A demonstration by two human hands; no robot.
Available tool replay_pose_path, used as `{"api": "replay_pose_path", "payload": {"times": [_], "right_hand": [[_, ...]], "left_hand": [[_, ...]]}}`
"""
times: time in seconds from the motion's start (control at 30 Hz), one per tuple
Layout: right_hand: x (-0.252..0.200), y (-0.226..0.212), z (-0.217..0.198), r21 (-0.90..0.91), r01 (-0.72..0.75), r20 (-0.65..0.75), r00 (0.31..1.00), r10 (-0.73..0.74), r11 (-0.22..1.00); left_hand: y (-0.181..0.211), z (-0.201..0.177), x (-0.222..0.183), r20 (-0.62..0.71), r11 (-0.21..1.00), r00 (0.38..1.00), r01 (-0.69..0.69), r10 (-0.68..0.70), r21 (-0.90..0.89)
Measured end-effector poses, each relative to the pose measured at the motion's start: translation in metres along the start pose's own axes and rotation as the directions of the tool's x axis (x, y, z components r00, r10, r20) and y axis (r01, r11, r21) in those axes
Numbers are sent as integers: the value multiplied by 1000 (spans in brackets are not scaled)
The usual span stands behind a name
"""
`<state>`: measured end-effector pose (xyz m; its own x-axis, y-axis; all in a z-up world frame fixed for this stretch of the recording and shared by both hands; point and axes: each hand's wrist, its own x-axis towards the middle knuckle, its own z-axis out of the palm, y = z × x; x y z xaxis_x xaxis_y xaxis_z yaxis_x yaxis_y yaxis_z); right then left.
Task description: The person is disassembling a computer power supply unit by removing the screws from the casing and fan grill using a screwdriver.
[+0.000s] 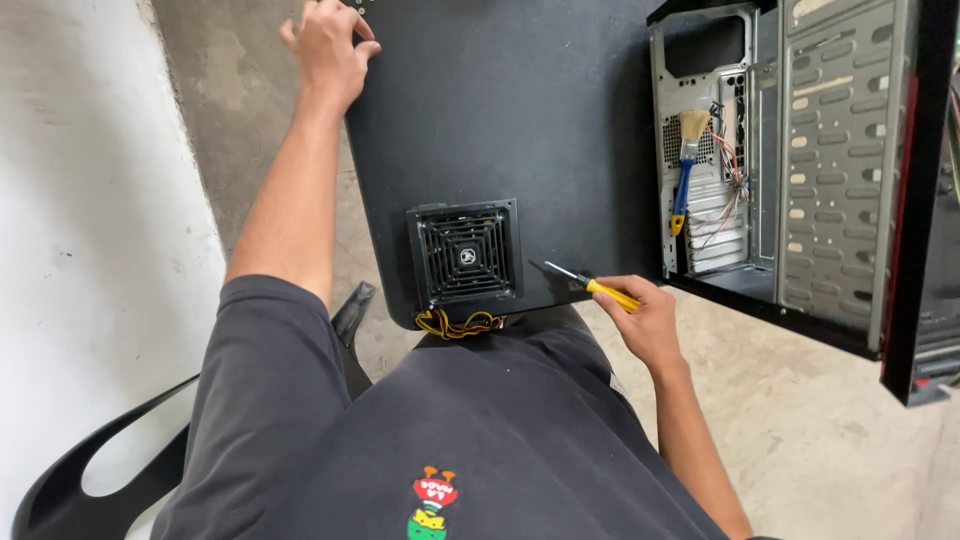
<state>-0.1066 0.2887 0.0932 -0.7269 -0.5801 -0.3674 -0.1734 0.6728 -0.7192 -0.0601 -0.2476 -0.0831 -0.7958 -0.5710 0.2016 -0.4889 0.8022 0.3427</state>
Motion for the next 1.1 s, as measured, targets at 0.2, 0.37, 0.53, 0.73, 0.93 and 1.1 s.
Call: {"api": "replay_pose_path", "payload": {"times": [0.2,0.37,0.53,0.73,0.93,1.1], "right_hand": [[20,3,-7,54,-47,10,999,47,997],[34,-2,-8,14,-23,51,998,22,1000],[38,-3,-9,-2,3,50,999,-3,1000],[31,-5,-8,-29,37,38,999,-36,999],[19,-12,-5,12,42,-106,994,-40,999],[23,-52,0,122,308,-198,939,-281,944]], "left_hand": [[-1,14,8,57,998,996,-63,63,-5],[6,-1,13,115,999,993,-17,21,-40],[10,-11,12,177,999,984,23,-14,-49],[20,-24,4,200,996,978,72,-60,-53],[87,-101,-77,-215,873,977,-111,7,-475],[130,-152,-224,315,770,931,61,186,-635]]}}
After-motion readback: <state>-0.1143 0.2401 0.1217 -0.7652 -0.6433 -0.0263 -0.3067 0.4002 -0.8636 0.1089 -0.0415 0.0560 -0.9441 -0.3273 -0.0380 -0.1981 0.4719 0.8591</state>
